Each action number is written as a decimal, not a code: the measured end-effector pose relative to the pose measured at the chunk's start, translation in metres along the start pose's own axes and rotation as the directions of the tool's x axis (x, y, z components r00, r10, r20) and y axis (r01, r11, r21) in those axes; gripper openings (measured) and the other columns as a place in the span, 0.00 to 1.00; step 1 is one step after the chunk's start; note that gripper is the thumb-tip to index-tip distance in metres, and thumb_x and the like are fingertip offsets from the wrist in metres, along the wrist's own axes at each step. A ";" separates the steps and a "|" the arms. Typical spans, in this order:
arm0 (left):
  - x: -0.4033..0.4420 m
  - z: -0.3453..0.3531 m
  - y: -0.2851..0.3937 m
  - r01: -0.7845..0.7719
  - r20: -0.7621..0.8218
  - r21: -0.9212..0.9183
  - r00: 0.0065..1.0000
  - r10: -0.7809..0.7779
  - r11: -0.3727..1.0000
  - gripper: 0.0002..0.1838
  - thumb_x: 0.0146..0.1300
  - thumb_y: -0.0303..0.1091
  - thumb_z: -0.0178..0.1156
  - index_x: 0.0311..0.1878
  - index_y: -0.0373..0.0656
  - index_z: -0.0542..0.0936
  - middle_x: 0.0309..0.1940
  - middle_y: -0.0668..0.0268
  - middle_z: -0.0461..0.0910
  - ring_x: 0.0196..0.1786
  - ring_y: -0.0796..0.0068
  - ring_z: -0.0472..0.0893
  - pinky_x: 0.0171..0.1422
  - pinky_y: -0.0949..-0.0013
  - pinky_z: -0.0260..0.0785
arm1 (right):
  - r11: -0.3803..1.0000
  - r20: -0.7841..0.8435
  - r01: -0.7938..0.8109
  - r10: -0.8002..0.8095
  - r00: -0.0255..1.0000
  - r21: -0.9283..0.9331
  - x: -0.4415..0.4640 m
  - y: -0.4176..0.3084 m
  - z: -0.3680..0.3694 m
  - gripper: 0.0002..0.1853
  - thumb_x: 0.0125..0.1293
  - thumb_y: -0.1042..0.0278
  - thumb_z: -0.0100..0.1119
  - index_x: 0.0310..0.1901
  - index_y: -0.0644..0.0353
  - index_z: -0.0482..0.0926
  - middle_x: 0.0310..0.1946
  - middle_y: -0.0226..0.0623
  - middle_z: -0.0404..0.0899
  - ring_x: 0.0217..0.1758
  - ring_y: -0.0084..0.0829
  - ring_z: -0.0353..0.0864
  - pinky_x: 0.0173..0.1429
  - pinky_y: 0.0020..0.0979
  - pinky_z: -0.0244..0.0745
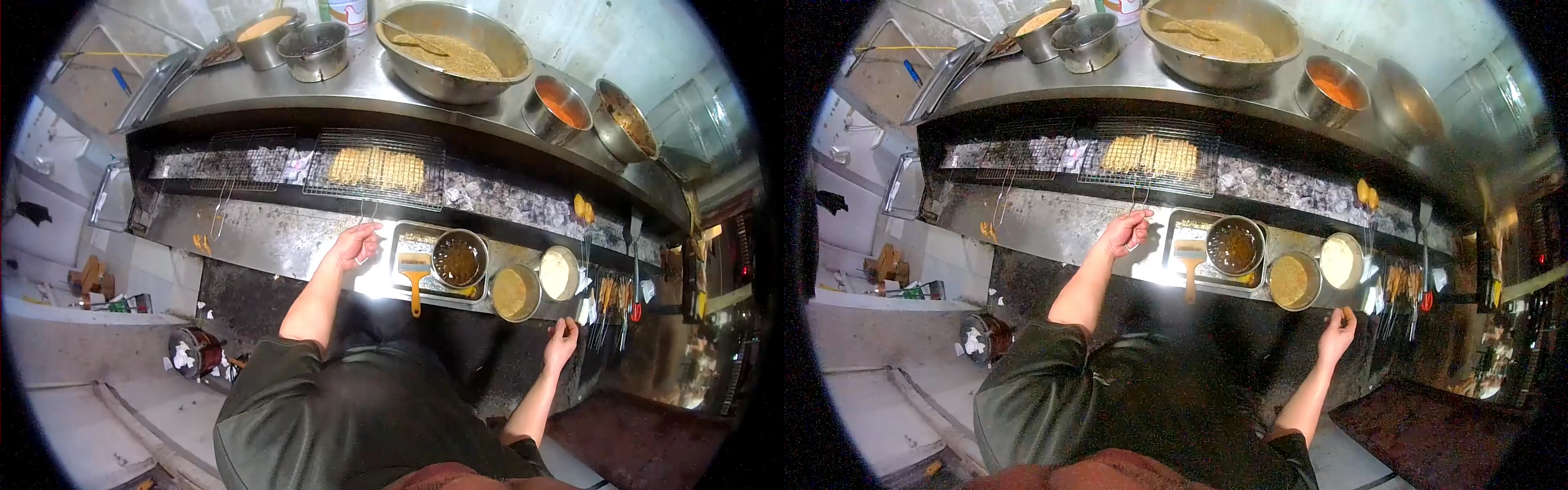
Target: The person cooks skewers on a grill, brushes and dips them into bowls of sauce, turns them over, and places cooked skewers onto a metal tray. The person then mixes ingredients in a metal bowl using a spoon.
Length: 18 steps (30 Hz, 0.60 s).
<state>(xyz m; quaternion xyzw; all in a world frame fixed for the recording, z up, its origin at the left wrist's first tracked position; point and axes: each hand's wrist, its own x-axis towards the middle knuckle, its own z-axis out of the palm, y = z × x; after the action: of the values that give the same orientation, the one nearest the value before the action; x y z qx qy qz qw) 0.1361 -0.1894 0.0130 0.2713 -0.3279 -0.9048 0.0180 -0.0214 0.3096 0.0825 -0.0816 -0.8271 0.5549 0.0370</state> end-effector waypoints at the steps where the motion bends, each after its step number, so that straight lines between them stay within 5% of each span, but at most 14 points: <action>1: 0.000 0.003 0.002 0.005 -0.022 0.016 1.000 -0.004 1.000 0.10 0.69 0.34 0.50 0.48 0.40 0.74 0.22 0.71 0.72 0.21 0.81 0.71 0.25 0.77 0.68 | 0.999 0.005 -0.001 0.001 1.000 -0.034 -0.001 -0.003 0.002 0.17 0.66 0.64 0.56 0.51 0.69 0.71 0.38 0.35 0.76 0.32 0.22 0.73 0.37 0.24 0.70; 5: 0.000 0.009 0.006 0.005 -0.128 0.045 0.992 0.000 0.999 0.10 0.68 0.35 0.52 0.47 0.40 0.74 0.21 0.71 0.73 0.20 0.80 0.72 0.24 0.77 0.69 | 0.924 0.039 0.191 -0.188 0.981 -0.331 0.025 0.056 0.004 0.15 0.68 0.64 0.53 0.49 0.66 0.73 0.38 0.36 0.77 0.30 0.24 0.75 0.38 0.26 0.72; 6: -0.002 0.010 0.006 0.009 -0.141 0.059 0.990 0.000 0.998 0.10 0.68 0.35 0.52 0.47 0.41 0.74 0.21 0.71 0.73 0.20 0.81 0.72 0.23 0.77 0.68 | 0.871 0.168 0.280 -0.230 0.958 -0.403 -0.026 -0.078 0.020 0.18 0.71 0.62 0.46 0.54 0.66 0.71 0.48 0.44 0.76 0.51 0.36 0.75 0.55 0.33 0.70; 7: -0.002 0.011 0.005 0.010 -0.152 0.073 0.988 0.001 0.997 0.10 0.68 0.36 0.53 0.46 0.41 0.75 0.21 0.71 0.72 0.20 0.81 0.71 0.23 0.78 0.68 | 0.616 0.241 0.461 -0.408 0.880 -0.639 0.002 0.002 0.019 0.18 0.73 0.63 0.36 0.56 0.63 0.70 0.47 0.42 0.76 0.47 0.32 0.76 0.54 0.31 0.71; 9: 0.000 0.009 0.002 -0.021 -0.128 0.121 0.991 0.037 0.992 0.09 0.67 0.36 0.53 0.44 0.42 0.75 0.20 0.72 0.71 0.19 0.81 0.70 0.22 0.78 0.67 | 0.751 0.298 0.435 -0.324 0.898 -0.497 0.010 0.007 0.023 0.19 0.73 0.61 0.37 0.58 0.62 0.69 0.50 0.44 0.74 0.51 0.33 0.74 0.56 0.32 0.69; 12: 0.007 0.008 0.000 -0.060 -0.099 0.142 0.992 0.074 0.988 0.09 0.65 0.38 0.57 0.41 0.43 0.76 0.20 0.73 0.71 0.18 0.83 0.70 0.16 0.80 0.61 | 0.762 0.327 0.373 -0.223 0.918 -0.529 -0.009 -0.029 0.042 0.20 0.73 0.61 0.38 0.60 0.62 0.67 0.53 0.46 0.72 0.55 0.36 0.72 0.60 0.35 0.67; 15: 0.008 0.010 -0.004 -0.085 -0.100 0.165 0.990 0.102 0.983 0.09 0.63 0.38 0.59 0.40 0.44 0.76 0.21 0.73 0.73 0.17 0.83 0.70 0.14 0.82 0.58 | 0.467 0.466 0.515 -0.225 0.856 -0.719 -0.008 -0.031 0.052 0.20 0.73 0.61 0.37 0.60 0.61 0.66 0.54 0.47 0.71 0.56 0.38 0.71 0.62 0.37 0.65; 18: 0.004 0.014 -0.005 -0.077 -0.161 0.176 0.981 0.106 0.981 0.10 0.63 0.38 0.59 0.40 0.42 0.76 0.22 0.71 0.75 0.17 0.82 0.72 0.16 0.80 0.61 | 0.641 0.503 0.557 -0.293 0.813 -0.528 0.000 -0.001 0.052 0.19 0.73 0.62 0.37 0.58 0.61 0.68 0.53 0.46 0.72 0.55 0.38 0.71 0.61 0.37 0.66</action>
<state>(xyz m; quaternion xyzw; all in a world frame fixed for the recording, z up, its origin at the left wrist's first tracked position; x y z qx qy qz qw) 0.1264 -0.1776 0.0171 0.3325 -0.4130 -0.8454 0.0645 -0.0293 0.2621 0.0637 0.2181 -0.9530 0.2093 -0.0190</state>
